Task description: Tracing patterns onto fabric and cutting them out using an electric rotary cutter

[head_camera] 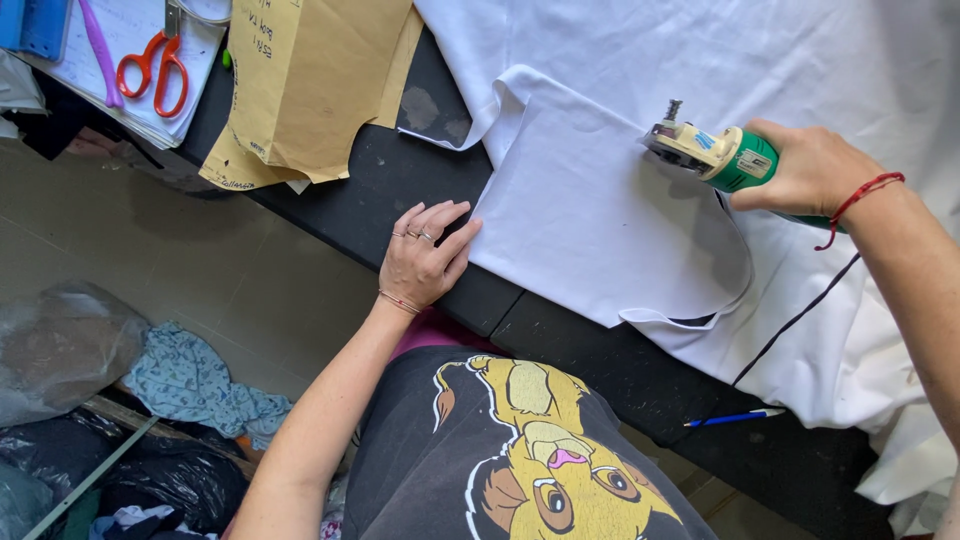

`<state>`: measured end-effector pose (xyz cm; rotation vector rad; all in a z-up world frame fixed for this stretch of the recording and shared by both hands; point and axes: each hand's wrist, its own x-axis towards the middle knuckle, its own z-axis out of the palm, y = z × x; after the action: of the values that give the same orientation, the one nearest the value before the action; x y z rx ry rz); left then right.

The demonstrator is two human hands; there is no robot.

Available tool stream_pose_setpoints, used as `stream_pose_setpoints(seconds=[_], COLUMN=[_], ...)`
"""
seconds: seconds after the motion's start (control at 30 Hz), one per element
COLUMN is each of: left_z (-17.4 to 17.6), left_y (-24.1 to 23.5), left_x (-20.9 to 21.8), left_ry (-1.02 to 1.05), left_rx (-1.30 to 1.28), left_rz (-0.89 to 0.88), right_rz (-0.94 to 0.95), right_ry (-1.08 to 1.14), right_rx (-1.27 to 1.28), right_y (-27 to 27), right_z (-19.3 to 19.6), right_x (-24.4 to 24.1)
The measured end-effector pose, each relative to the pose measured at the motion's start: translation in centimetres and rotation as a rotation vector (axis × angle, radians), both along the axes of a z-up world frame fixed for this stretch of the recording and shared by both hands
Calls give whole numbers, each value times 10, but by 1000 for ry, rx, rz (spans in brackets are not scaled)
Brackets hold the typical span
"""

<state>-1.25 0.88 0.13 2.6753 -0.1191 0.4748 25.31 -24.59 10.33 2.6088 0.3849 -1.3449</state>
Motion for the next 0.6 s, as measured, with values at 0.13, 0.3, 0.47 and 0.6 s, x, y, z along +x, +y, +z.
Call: stream_pose_setpoints(seconds=[0.13, 0.3, 0.47, 0.6], left_z=[-3, -2, -2, -2], left_y=[0, 1, 3, 3], left_x=[-1, -1, -1, -3], left_ry=[-1, -21, -18, -25], left_rx=[5, -2, -6, -28], left_rz=[2, 16, 21, 21], right_rz=[36, 31, 54, 174], right_ry=[-7, -23, -21, -6], right_rx=[28, 43, 51, 12], right_y=[12, 32, 43, 48], right_z=[-6, -7, -8, -2], right_x=[-1, -5, 2, 15])
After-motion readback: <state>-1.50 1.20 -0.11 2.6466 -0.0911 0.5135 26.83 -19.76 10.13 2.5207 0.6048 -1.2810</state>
